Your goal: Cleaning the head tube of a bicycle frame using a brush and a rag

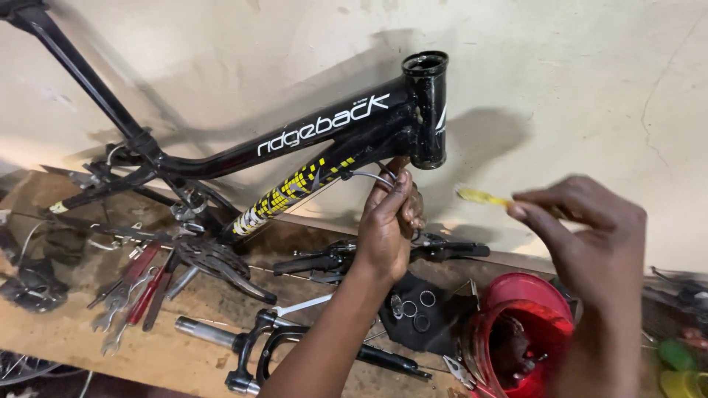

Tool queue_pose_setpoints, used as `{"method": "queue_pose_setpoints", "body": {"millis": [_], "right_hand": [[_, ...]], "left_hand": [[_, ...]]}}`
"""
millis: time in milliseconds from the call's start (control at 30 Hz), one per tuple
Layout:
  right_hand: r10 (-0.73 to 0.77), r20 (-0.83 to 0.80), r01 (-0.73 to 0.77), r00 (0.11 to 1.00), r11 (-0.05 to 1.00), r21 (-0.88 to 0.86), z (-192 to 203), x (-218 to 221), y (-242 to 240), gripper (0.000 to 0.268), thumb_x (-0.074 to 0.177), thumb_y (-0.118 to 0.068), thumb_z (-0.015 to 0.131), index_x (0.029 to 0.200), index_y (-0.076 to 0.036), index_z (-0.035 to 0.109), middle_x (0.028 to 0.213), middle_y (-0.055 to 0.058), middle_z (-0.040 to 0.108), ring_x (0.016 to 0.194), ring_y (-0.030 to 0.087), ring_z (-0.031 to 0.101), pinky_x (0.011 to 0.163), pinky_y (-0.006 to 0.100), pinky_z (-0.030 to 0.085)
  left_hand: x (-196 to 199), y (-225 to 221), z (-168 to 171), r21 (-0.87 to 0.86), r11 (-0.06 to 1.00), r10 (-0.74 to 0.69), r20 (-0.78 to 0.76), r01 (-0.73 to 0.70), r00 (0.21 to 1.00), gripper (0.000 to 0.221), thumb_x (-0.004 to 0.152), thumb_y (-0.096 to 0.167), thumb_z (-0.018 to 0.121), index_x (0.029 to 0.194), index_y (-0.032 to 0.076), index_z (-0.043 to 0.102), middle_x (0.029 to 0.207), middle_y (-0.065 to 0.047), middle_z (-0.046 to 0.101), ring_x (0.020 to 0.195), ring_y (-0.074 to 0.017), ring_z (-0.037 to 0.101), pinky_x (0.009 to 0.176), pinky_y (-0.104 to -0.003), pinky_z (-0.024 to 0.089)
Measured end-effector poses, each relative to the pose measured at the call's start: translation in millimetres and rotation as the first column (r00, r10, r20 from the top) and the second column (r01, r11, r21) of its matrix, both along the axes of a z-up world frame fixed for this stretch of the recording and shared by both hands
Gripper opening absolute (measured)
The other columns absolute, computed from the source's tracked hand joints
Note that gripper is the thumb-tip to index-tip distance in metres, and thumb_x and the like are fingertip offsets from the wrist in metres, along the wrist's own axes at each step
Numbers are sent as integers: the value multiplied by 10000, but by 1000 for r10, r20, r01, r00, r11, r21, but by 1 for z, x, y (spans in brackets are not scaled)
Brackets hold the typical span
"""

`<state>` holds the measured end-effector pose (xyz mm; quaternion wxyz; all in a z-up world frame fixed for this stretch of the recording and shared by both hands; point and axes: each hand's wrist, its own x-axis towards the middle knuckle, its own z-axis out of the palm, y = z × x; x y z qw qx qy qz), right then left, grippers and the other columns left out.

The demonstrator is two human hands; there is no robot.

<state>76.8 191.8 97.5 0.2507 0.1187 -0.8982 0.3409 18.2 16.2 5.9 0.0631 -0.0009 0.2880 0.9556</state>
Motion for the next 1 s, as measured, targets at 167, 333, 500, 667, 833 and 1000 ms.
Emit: {"method": "queue_pose_setpoints", "body": {"millis": [167,333,500,667,833,1000], "right_hand": [[78,-123,-58,989,986,158,8,-31,-21,117,876,-120,837,934,-42,772,817,92,704,686,164,595,603,292,467],[-44,-105,70,993,965,254,12,-26,-31,143,887,-179,850,949,-70,781,874,102,729,707,189,644,572,315,540],[-175,-324,318,930,825,468,11,-16,-34,184,956,-387,879,934,-215,818,821,-33,713,738,129,612,527,298,344],[-160,-311,294,937,841,454,12,-21,-43,146,945,-326,868,952,-191,814,814,-17,722,714,120,614,537,280,403],[-75,-90,78,993,996,33,-2,-7,-39,90,929,-118,819,950,-46,768,829,74,711,672,126,561,563,268,396],[-258,162,289,952,934,-211,-18,9,-55,149,986,-114,677,1116,-78,740,817,72,706,704,132,615,569,255,500]], "left_hand": [[4,-1,2,7,1000,5,-5,-5,1000,286,942,235,599,1211,138,588,596,68,369,534,-49,358,537,-234,318],[2,0,-2,15,1000,12,-26,-11,1000,412,914,201,617,1316,133,560,643,81,391,522,-31,369,507,-218,323],[-1,3,-6,26,999,29,-17,-28,999,205,940,225,615,1130,148,599,597,59,374,521,-44,361,501,-214,325],[2,3,-1,-31,998,51,7,-51,999,230,942,223,604,1155,135,608,628,75,374,546,-39,364,521,-228,341],[4,5,-1,-114,985,129,0,-128,992,108,902,239,668,949,147,635,600,59,423,535,-72,365,512,-245,324],[5,5,5,-127,984,129,12,-126,992,215,897,247,646,1072,124,620,598,55,389,520,-65,353,478,-238,316]]}}
